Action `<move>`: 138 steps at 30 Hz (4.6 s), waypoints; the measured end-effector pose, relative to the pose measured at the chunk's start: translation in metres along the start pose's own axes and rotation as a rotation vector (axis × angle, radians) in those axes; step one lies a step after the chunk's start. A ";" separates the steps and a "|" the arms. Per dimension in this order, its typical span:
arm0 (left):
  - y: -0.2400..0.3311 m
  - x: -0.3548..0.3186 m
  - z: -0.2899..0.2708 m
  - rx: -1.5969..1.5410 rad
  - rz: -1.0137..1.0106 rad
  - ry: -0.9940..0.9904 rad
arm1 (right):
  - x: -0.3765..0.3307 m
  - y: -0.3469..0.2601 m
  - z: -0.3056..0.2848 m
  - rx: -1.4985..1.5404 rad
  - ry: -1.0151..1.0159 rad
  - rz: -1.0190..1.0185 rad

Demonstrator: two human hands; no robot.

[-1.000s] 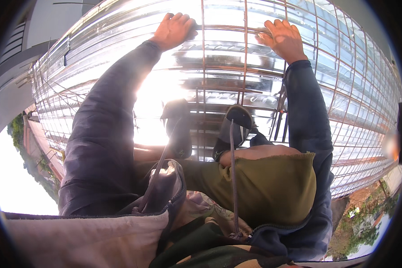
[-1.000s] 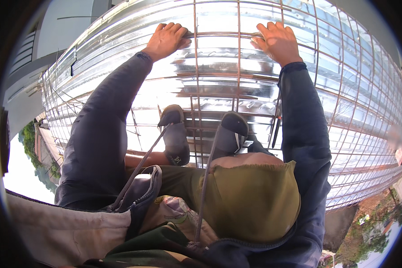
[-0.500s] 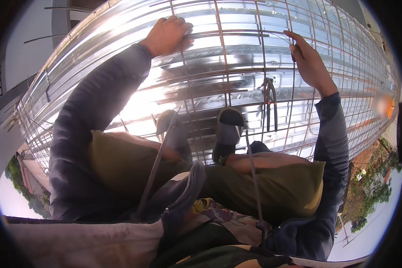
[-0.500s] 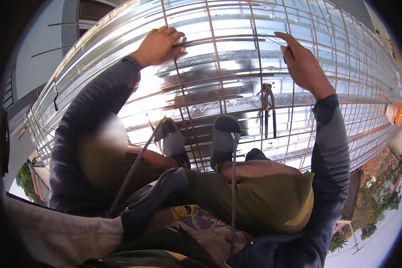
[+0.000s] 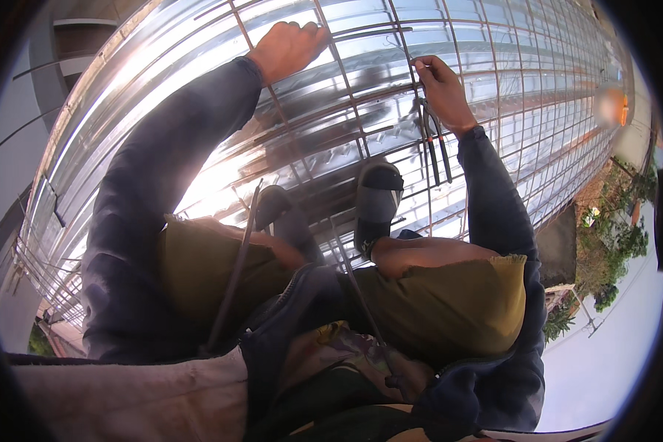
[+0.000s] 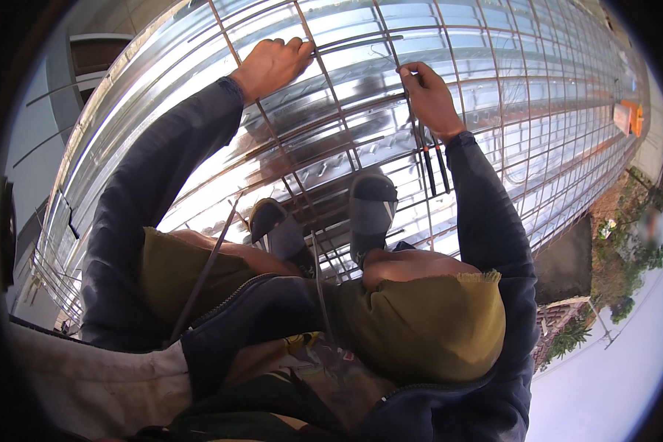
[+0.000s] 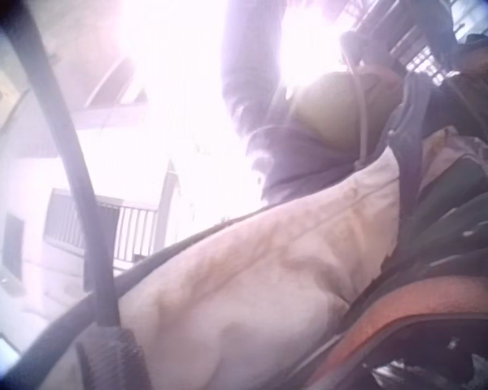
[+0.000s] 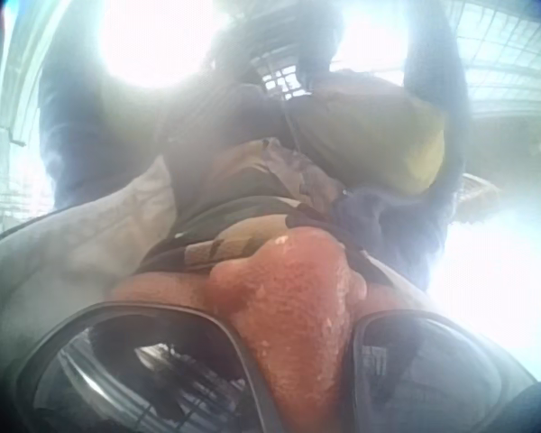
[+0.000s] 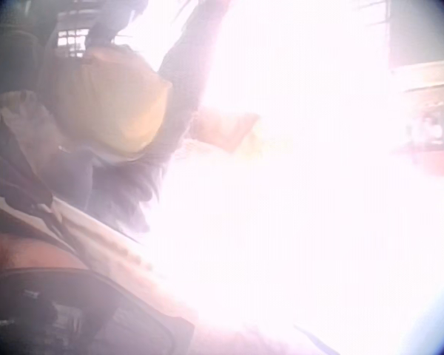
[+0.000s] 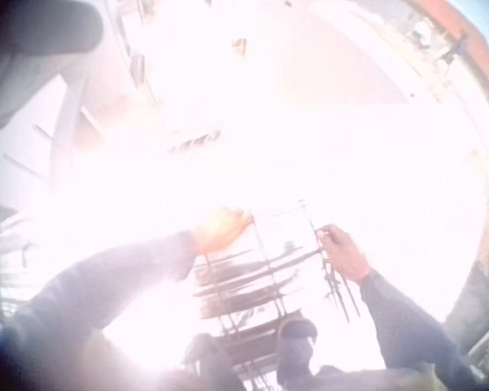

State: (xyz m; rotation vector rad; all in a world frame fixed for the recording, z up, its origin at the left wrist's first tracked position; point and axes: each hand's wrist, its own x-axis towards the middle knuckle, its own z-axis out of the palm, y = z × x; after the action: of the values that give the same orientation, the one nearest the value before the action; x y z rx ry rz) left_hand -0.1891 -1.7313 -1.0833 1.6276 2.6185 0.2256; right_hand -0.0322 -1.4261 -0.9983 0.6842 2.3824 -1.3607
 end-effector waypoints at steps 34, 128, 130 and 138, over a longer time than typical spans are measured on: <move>0.026 0.029 -0.081 -0.520 0.216 -0.214 | -0.022 -0.061 0.002 -0.313 0.032 -0.560; -0.057 -0.333 -0.036 0.185 -0.576 -0.140 | -0.024 0.049 0.044 0.195 -0.193 0.006; -0.055 -0.343 -0.043 0.188 -0.560 -0.143 | -0.018 0.049 0.056 0.281 -0.261 -0.011; -0.052 -0.300 -0.075 0.177 -0.391 -0.312 | -0.015 0.049 0.091 0.169 -0.129 -0.199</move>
State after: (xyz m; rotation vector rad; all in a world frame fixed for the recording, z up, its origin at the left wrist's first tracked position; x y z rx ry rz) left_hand -0.1105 -2.0293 -1.0272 1.0443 2.6881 -0.2618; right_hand 0.0105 -1.4875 -1.0716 0.3944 2.3009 -1.6499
